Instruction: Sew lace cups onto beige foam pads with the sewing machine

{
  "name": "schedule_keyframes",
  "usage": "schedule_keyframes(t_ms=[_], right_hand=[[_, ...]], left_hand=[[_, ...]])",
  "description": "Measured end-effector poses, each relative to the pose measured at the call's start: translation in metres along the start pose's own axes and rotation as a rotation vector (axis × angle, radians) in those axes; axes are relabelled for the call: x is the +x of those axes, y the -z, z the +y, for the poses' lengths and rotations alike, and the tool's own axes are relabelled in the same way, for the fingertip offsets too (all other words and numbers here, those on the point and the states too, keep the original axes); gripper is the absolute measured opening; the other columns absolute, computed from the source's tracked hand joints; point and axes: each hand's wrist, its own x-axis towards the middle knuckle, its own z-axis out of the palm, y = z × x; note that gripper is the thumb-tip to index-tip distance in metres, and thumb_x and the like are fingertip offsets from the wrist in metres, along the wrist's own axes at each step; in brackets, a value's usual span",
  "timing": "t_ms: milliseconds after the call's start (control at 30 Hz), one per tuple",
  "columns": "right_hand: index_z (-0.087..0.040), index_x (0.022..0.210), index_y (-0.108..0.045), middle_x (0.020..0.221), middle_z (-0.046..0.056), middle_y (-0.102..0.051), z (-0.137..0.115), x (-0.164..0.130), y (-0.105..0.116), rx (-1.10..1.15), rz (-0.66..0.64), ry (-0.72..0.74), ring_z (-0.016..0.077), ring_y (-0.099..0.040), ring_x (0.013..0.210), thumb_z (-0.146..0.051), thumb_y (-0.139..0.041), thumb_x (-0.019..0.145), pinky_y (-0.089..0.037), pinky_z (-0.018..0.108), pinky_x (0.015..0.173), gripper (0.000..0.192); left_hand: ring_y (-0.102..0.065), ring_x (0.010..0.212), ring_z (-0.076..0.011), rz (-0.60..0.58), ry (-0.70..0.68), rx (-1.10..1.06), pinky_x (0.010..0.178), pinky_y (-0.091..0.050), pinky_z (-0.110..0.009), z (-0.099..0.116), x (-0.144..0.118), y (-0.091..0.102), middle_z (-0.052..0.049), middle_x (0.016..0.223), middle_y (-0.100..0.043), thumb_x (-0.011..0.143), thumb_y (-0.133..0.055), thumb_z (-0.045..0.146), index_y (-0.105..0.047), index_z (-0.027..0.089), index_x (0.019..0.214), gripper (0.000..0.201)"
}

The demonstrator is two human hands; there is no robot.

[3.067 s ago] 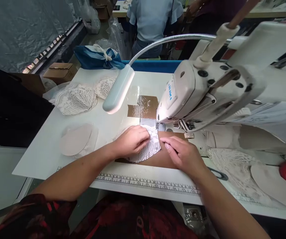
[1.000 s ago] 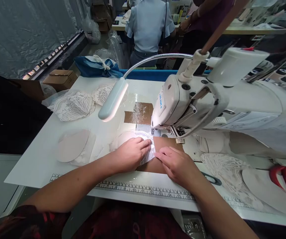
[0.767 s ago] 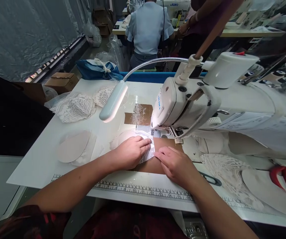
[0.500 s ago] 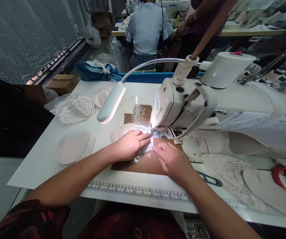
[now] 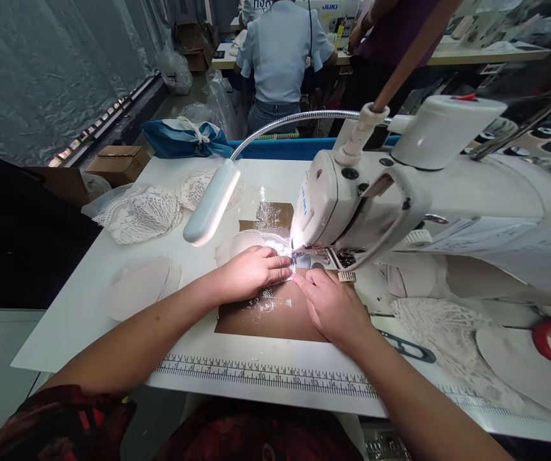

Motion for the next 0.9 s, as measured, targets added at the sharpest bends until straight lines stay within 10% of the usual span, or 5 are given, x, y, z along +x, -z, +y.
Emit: schedule_keyframes(t_ms=[900], right_hand=[[-0.02, 0.117, -0.065, 0.093, 0.005, -0.068, 0.007, 0.003, -0.003, 0.19, 0.086, -0.041, 0.0169, -0.06, 0.078, -0.006, -0.04, 0.081, -0.043, 0.026, 0.064, 0.046]], left_hand=[[-0.053, 0.108, -0.027, 0.0, 0.247, 0.138, 0.083, -0.046, -0.038, 0.001, -0.004, 0.01, -0.011, 0.127, -0.057, 0.094, -0.042, 0.025, -0.061, 0.017, 0.12, 0.033]])
